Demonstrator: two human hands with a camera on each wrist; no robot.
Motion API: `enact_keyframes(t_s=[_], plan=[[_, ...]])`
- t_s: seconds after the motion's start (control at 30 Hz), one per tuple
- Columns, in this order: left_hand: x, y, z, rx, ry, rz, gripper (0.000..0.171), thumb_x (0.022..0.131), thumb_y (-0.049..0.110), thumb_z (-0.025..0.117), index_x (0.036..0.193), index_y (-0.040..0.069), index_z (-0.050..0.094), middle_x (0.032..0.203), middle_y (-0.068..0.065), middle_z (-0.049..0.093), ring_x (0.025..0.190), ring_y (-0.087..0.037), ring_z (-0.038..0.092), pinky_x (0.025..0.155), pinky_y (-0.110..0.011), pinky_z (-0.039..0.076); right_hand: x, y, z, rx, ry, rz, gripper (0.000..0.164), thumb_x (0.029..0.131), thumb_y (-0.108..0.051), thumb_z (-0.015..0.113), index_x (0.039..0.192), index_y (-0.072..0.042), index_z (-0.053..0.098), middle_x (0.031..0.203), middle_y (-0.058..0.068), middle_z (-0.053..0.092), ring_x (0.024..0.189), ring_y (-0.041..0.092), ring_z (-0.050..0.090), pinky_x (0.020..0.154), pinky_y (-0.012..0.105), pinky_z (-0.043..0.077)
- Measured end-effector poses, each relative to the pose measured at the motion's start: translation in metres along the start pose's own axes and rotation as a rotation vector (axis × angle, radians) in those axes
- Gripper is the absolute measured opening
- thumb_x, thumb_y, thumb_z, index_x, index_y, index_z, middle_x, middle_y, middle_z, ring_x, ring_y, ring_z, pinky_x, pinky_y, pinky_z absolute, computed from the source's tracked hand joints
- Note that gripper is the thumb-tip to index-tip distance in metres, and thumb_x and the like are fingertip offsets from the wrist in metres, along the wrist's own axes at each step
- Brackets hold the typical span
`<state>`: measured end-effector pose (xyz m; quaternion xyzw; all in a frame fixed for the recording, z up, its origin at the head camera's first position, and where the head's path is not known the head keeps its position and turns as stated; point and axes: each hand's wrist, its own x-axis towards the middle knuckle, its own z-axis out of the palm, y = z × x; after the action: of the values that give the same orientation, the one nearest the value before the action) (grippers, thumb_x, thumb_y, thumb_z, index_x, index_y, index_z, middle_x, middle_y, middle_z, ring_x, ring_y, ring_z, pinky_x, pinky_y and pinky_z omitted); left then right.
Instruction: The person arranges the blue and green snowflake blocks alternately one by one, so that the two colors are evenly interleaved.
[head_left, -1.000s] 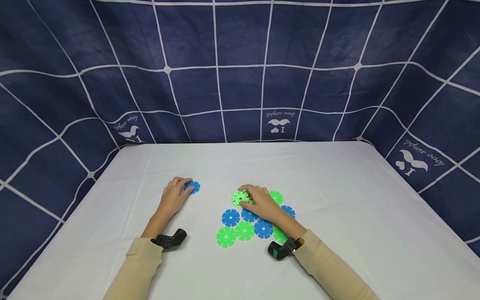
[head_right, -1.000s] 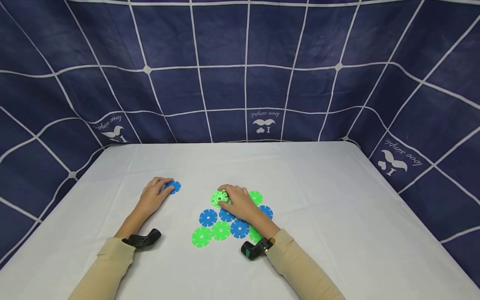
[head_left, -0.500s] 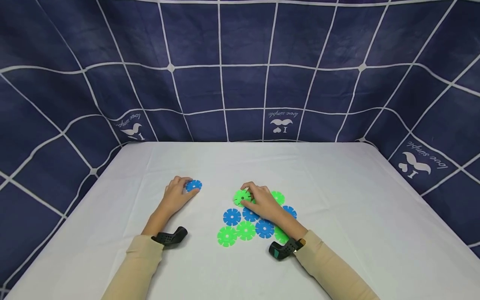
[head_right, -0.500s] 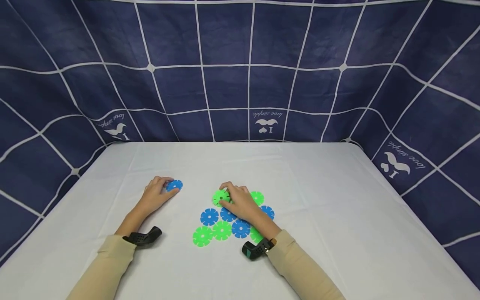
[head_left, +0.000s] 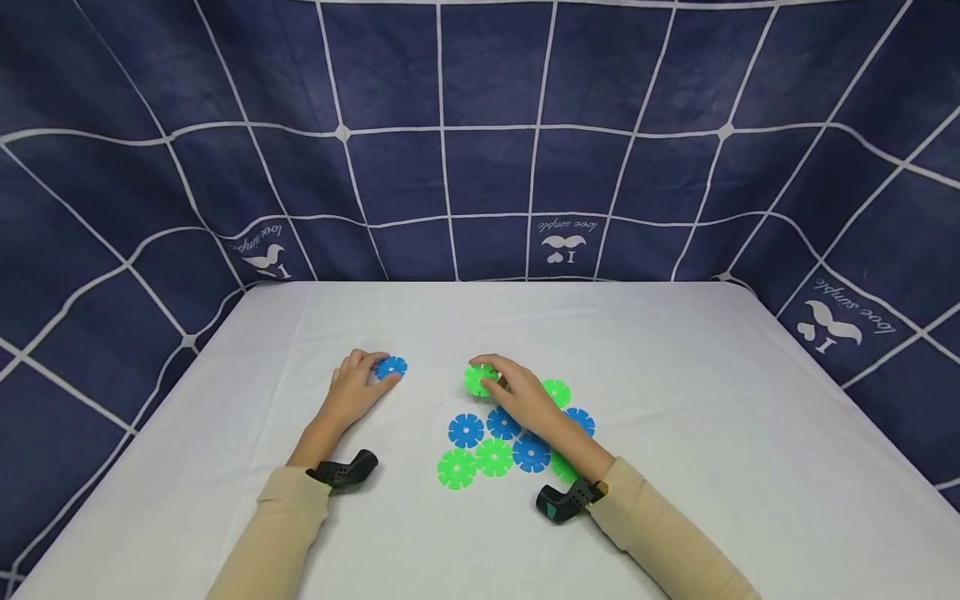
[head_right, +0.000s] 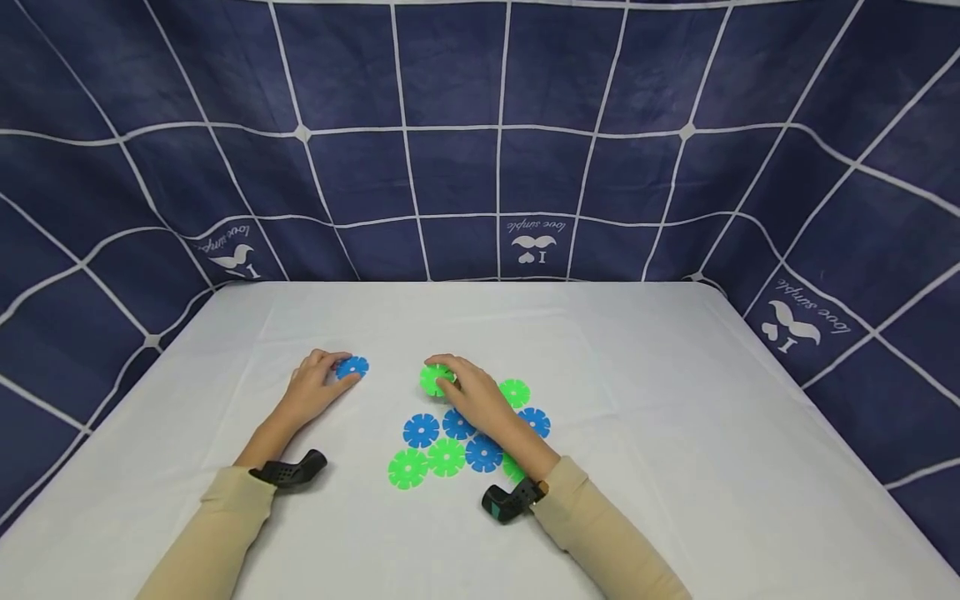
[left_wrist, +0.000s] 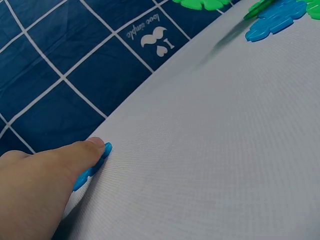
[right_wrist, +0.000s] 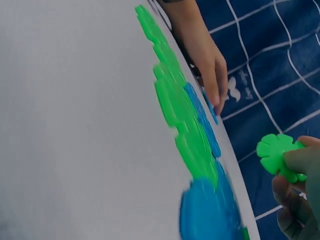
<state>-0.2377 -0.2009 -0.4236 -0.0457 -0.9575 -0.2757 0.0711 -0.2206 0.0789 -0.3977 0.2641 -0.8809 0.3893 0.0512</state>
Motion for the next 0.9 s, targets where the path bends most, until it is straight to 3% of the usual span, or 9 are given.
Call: enact_keyframes(t_s=[0.07,0.13,0.23,0.43,0.67,0.9], plan=[[0.0,0.0,-0.001,0.001,0.004,0.0,0.057,0.085,0.041,0.057,0.128,0.004,0.049,0.118,-0.019,0.046,0.111,-0.034,0.042,0.088,-0.046,0.029,0.003,-0.005,0.002,0.063,0.005,-0.002,0.032,0.091,-0.018,0.053,0.123,-0.021,0.053,0.112,-0.001,0.06,0.059,0.008,0.044,0.056,0.022,0.041],[0.0,0.0,-0.001,-0.004,0.004,-0.003,0.058,0.085,0.041,0.058,0.128,0.004,0.048,0.119,-0.019,0.046,0.112,-0.034,0.042,0.089,-0.046,0.029,0.008,-0.01,0.004,0.111,0.016,0.002,0.032,0.091,-0.017,0.053,0.123,-0.021,0.053,0.105,0.0,0.06,0.055,0.009,0.042,0.053,0.021,0.039],[0.0,0.0,-0.001,-0.011,0.0,-0.007,0.06,0.083,0.042,0.059,0.128,0.004,0.048,0.119,-0.019,0.046,0.113,-0.034,0.041,0.089,-0.046,0.029,0.016,-0.016,0.009,0.167,0.032,0.016,0.033,0.091,-0.016,0.054,0.123,-0.022,0.053,0.099,0.003,0.058,0.054,0.01,0.042,0.052,0.021,0.038],[-0.001,0.002,-0.002,0.006,-0.013,-0.007,0.062,0.081,0.041,0.061,0.129,0.004,0.047,0.12,-0.018,0.045,0.113,-0.034,0.041,0.09,-0.047,0.029,0.037,-0.025,0.024,0.222,0.011,0.059,0.039,0.087,-0.01,0.052,0.125,-0.022,0.051,0.105,0.007,0.056,0.06,0.011,0.046,0.054,0.022,0.04],[-0.001,0.004,-0.003,0.023,-0.02,0.001,0.06,0.082,0.039,0.06,0.13,0.005,0.047,0.116,-0.017,0.045,0.109,-0.033,0.042,0.089,-0.047,0.029,0.056,-0.025,0.05,0.278,-0.021,0.182,0.047,0.084,-0.006,0.054,0.128,-0.022,0.046,0.108,0.01,0.052,0.061,0.009,0.046,0.055,0.021,0.039],[-0.002,0.004,-0.003,0.036,-0.027,-0.001,0.057,0.083,0.036,0.058,0.13,0.006,0.047,0.119,-0.017,0.046,0.112,-0.033,0.042,0.093,-0.048,0.028,0.062,-0.025,0.07,0.212,0.029,0.234,0.046,0.084,-0.007,0.056,0.127,-0.02,0.047,0.078,0.004,0.052,0.055,0.008,0.042,0.05,0.019,0.035]])
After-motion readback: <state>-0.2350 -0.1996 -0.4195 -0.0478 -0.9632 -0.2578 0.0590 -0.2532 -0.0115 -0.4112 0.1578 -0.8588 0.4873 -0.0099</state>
